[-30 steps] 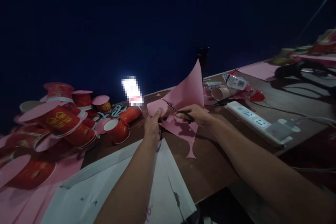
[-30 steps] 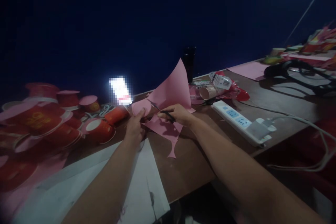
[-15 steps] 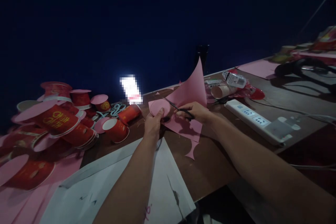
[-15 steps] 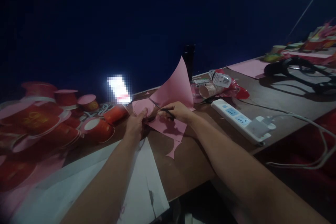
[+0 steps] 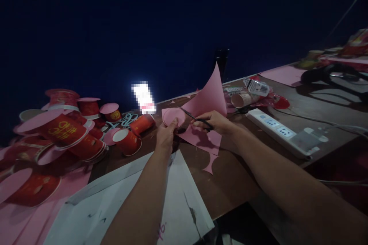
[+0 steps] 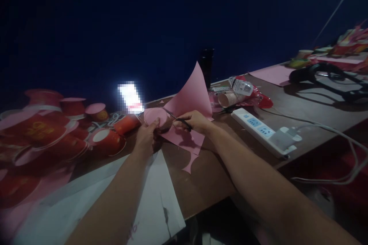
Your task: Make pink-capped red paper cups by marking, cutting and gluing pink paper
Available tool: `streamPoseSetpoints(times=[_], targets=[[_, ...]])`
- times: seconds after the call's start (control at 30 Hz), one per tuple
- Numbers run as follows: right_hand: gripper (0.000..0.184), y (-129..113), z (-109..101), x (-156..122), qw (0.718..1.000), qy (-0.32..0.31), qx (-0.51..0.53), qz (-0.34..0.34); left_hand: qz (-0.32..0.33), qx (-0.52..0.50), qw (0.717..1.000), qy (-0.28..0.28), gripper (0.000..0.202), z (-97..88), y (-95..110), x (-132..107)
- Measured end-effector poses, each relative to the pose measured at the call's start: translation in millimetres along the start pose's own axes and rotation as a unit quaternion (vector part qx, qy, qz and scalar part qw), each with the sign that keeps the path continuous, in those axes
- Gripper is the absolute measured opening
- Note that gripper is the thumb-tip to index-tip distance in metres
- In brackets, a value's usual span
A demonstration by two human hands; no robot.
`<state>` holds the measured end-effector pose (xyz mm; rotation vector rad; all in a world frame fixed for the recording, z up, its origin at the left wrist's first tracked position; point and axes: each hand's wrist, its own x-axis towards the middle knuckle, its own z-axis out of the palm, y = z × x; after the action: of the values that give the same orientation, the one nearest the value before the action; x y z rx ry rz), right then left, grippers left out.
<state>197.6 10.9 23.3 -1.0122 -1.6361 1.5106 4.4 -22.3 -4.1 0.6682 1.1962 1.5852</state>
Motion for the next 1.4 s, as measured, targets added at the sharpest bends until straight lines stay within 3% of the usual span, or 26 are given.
streamPoseSetpoints(times=[0.73, 1.03, 1.27, 1.4], targets=[[0.046, -3, 1, -1, 1.000, 0.003, -0.009, -0.005, -0.029, -0.025, 0.999, -0.019, 0.040, -2.2, 6, -2], [0.048, -5, 7, -1, 0.999, 0.027, -0.022, 0.023, -0.031, -0.029, 0.999, -0.022, 0.037, -6.3, -1, 6], [0.045, 2, 6, 1, 0.999, 0.034, -0.006, -0.001, -0.030, -0.057, 0.997, -0.034, 0.035, -5.2, 0, 3], [0.042, 1, 11, -1, 1.000, 0.002, -0.014, 0.012, -0.029, -0.061, 0.997, -0.045, 0.037, -4.4, 0, 3]])
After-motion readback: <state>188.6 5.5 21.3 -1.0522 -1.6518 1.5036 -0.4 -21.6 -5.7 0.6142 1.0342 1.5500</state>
